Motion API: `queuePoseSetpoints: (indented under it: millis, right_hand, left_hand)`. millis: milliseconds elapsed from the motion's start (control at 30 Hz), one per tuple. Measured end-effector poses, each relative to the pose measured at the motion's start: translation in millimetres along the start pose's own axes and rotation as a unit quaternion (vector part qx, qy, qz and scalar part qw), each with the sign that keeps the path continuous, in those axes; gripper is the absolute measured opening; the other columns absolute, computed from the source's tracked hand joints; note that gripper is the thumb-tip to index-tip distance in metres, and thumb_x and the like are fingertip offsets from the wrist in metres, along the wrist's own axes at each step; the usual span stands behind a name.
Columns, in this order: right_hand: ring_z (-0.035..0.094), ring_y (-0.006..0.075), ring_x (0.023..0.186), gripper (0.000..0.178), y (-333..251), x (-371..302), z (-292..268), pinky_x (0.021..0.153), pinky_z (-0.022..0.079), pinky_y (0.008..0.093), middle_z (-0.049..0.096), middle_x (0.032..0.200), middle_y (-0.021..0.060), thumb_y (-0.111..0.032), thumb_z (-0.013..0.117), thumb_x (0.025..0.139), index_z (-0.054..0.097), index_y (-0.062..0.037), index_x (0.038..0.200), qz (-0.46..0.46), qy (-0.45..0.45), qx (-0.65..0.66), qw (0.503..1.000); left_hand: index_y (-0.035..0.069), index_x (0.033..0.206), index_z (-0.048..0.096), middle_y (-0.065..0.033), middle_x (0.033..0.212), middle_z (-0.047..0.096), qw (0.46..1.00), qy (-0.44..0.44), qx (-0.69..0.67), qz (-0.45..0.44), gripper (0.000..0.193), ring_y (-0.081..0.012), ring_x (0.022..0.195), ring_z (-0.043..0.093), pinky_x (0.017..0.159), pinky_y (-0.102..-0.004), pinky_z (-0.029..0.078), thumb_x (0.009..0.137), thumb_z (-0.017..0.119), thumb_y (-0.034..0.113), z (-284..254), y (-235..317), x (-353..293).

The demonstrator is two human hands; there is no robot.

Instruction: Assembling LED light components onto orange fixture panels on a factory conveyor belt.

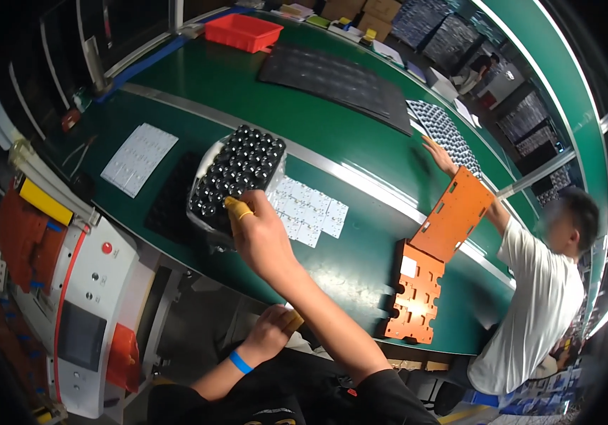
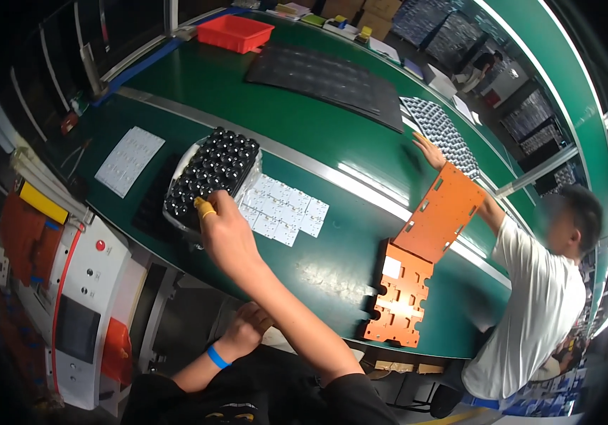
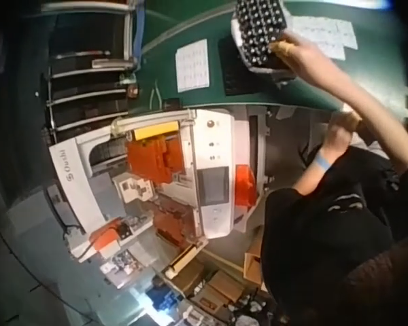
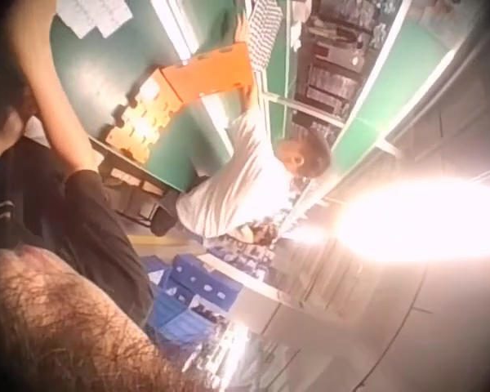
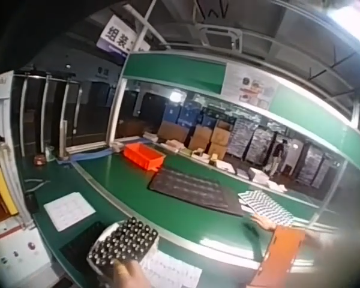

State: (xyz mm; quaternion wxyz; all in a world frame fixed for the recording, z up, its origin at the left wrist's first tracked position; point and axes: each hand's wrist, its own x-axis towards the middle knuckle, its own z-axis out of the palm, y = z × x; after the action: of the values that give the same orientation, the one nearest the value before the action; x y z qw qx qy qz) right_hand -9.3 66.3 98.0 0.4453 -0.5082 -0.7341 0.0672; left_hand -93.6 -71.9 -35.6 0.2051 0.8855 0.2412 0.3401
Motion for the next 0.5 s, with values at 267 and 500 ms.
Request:
queuePoseSetpoints:
  millis: [267,500]
  right_hand:
    - [0.062,0.0373,0.079,0.020,2.7,2.2,7.7,0.066,0.052,0.0421,0.056,0.102,0.0181,-0.004,0.065,0.085,0.063,0.0037,0.102,0.003,0.006,-0.031,1.000]
    - [0.062,0.0342,0.077,0.018,-10.9,-6.7,-7.7,0.064,0.053,0.0392,0.056,0.102,0.0152,0.001,0.066,0.084,0.059,0.0023,0.100,0.007,0.040,-0.004,0.999]
  left_hand:
    - [0.000,0.097,0.072,-0.0122,0.095,0.063,0.997,0.080,0.024,0.009,0.031,-0.0316,0.095,0.061,0.083,-0.0407,0.053,0.067,0.066,0.001,-14.0,-2.2,1.2]
    - [0.000,0.090,0.071,-0.0114,0.080,0.065,0.993,0.107,0.039,-0.039,0.026,-0.0316,0.079,0.064,0.072,-0.0381,0.053,0.064,0.068,0.001,-14.7,-1.2,-9.9]
